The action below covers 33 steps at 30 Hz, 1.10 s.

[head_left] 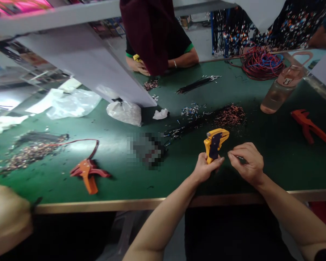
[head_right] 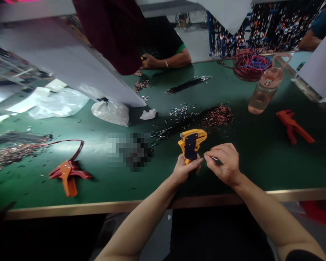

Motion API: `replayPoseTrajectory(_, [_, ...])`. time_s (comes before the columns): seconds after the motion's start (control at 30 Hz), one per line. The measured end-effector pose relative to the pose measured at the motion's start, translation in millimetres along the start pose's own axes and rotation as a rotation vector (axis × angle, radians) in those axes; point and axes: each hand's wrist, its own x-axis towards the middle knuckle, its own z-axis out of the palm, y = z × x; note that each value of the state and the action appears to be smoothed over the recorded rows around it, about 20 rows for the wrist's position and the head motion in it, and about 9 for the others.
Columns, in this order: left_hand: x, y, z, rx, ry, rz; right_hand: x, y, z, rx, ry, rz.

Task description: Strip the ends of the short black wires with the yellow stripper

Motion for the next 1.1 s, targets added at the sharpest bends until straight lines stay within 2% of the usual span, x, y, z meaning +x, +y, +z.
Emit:
replayPoseTrajectory(0.07, [0,0,0.2,0.01,0.016,-0.007,-1,-1,-1,0.038,-0.002,0.039])
replayPoseTrajectory(0.17, [3,-1,-2.9,-0.088,-0.008,-0.03,-3,0,-1,0.153,0.047,0.232])
replayPoseTrajectory(0.3, [6,-4,-9.2,-0.311,-0.196,-0.049,-4,11,3,0.423,0.18,0.536])
replayPoseTrajectory(0.43, [7,-7,-11.5,-0.421,-0.379,-0.004,-1,26,8,0.641,0.236,0.671])
replayPoseTrajectory(0.57, [8,-10,-11.2,-0.399,-0.45,0.036,0,36,11,0.714,0.206,0.683])
replayPoseTrajectory(0.9, [8,-8,-10.6,-0.291,-0.476,0.02,-5,43,17,0.668,0.176,0.608])
replayPoseTrajectory(1.1, [10,-8,-9.0,-0.31,-0.471,0.019,-5,43,17,0.62,0.159,0.576])
